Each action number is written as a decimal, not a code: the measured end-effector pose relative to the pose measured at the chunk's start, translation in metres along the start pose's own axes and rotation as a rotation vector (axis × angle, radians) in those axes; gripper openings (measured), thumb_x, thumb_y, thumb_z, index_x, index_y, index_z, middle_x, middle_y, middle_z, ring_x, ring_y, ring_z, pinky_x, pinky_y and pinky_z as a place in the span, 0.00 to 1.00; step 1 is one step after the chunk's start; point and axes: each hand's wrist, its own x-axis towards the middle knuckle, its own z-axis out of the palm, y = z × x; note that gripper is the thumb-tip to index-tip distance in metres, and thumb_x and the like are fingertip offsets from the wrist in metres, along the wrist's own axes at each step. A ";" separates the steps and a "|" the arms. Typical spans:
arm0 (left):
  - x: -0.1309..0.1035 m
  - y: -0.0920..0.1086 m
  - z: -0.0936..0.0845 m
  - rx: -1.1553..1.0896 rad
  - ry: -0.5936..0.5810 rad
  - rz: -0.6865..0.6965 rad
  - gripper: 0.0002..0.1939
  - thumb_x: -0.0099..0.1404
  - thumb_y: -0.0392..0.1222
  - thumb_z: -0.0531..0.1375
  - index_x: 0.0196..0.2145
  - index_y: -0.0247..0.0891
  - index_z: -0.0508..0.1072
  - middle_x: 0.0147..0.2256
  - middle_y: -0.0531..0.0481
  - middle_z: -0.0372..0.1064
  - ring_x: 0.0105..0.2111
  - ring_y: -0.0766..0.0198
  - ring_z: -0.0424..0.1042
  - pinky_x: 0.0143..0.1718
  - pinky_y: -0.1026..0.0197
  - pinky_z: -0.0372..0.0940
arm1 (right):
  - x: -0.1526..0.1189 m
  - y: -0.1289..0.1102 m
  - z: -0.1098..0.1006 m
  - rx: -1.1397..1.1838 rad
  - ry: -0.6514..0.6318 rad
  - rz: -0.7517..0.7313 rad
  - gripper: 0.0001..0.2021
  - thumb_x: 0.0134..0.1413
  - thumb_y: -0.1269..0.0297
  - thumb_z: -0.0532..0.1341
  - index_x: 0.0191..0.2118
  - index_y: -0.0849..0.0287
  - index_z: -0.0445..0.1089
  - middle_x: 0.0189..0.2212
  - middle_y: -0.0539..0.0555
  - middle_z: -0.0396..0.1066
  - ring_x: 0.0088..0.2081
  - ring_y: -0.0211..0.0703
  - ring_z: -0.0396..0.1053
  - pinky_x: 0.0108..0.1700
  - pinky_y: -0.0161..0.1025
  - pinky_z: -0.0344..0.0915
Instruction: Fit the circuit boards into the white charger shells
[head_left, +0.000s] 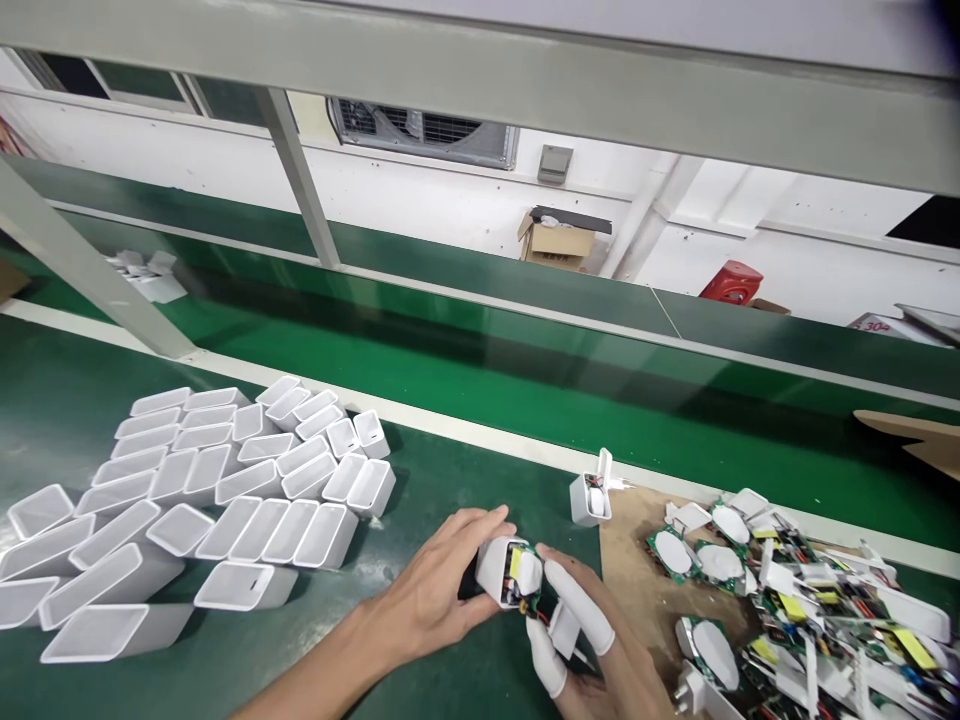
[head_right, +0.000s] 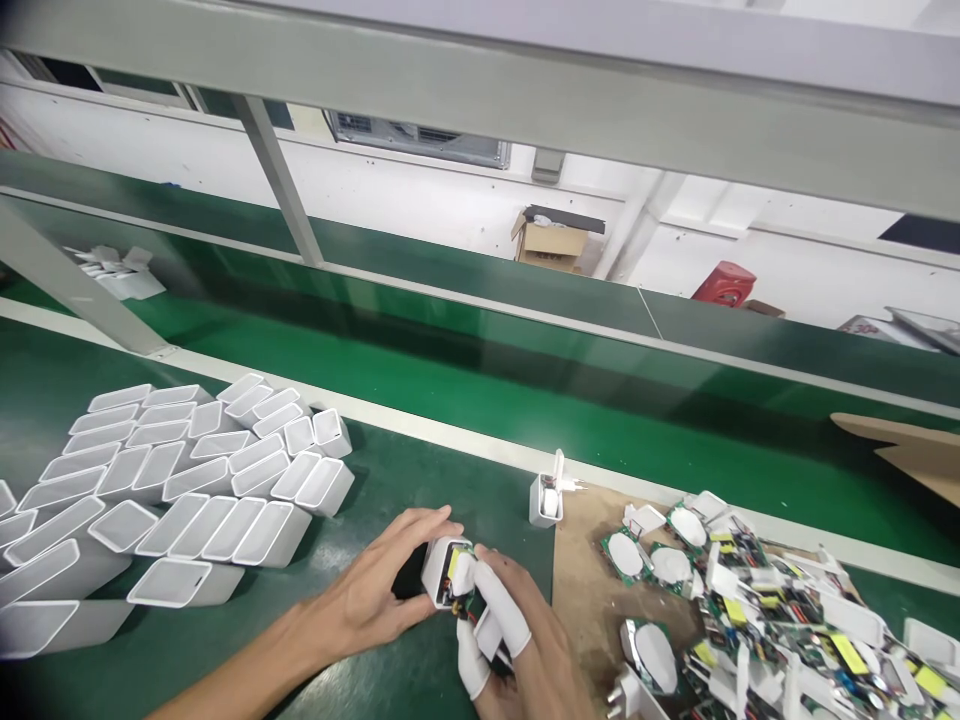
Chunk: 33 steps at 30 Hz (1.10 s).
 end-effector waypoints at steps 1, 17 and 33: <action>0.000 -0.001 0.000 -0.002 -0.001 -0.002 0.46 0.72 0.35 0.65 0.76 0.49 0.43 0.60 0.39 0.71 0.61 0.49 0.66 0.60 0.45 0.69 | 0.000 0.000 0.000 -0.001 0.006 -0.002 0.33 0.64 0.79 0.61 0.72 0.61 0.58 0.61 0.66 0.73 0.62 0.56 0.73 0.59 0.50 0.78; 0.000 0.005 -0.002 0.067 0.006 0.038 0.46 0.73 0.33 0.63 0.77 0.46 0.41 0.60 0.38 0.71 0.60 0.48 0.68 0.59 0.44 0.69 | 0.006 -0.006 0.000 0.001 0.056 -0.032 0.34 0.62 0.81 0.62 0.72 0.58 0.60 0.59 0.65 0.75 0.60 0.57 0.76 0.56 0.51 0.81; 0.001 0.004 -0.003 0.069 0.008 0.043 0.45 0.73 0.37 0.64 0.77 0.47 0.42 0.60 0.38 0.72 0.60 0.48 0.69 0.58 0.45 0.71 | 0.006 -0.005 0.000 0.014 0.051 -0.034 0.33 0.62 0.82 0.60 0.72 0.62 0.59 0.60 0.66 0.73 0.62 0.55 0.74 0.57 0.49 0.79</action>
